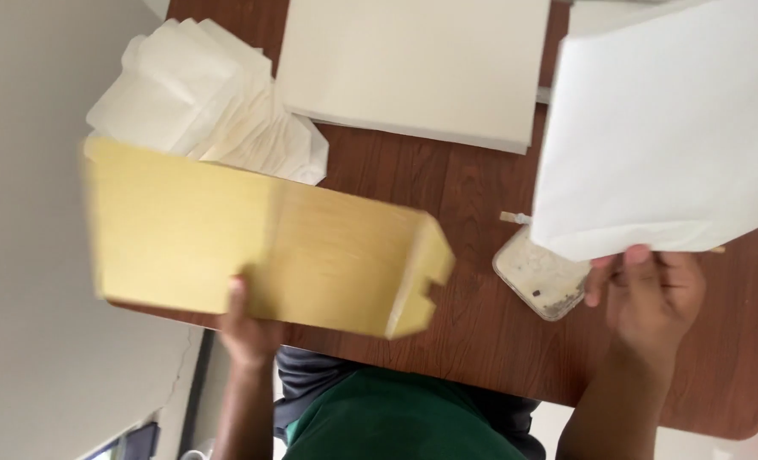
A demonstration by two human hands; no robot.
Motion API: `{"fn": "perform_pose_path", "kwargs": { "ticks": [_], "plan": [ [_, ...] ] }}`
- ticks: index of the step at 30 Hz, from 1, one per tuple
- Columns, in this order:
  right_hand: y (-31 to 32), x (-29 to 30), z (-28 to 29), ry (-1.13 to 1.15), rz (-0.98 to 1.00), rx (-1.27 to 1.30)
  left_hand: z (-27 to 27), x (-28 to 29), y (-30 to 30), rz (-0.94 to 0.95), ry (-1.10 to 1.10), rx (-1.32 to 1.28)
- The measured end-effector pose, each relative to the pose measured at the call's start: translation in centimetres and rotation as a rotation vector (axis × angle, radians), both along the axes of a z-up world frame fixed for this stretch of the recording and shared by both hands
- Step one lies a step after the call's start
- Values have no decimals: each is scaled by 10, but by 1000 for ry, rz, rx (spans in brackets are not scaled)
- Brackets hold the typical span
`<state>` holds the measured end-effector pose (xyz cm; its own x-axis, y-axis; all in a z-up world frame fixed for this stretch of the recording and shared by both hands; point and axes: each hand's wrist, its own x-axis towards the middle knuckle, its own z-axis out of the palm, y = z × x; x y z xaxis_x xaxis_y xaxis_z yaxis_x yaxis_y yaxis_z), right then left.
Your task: The person folds a white paper piece into a triangular shape and applies glue to its edges using a brush. They then place a yellow cardboard template on a white sheet, align it, and apply glue along the template's edges.
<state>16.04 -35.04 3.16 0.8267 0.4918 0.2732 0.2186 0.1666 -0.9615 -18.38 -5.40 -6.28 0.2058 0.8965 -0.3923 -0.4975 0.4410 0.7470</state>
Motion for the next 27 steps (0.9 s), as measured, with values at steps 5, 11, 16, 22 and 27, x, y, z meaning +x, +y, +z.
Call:
{"fn": "perform_pose_path", "kwargs": {
  "ticks": [5, 11, 16, 22, 27],
  "plan": [
    [28, -19, 11, -140, 27, -158, -102, -7, -38, -324, 626, 1301],
    [66, -32, 13, 92, -45, -41, 8, 54, -57, -442, 160, 63],
    [119, -48, 42, 139, 97, -94, 54, 64, -39, -733, 64, 311],
    [211, -66, 65, 310, 585, 35, 62, 56, -37, -791, 91, 432],
    [279, -83, 69, 373, 662, -66, 49, 59, -40, -758, 83, 496]
  ]
}}
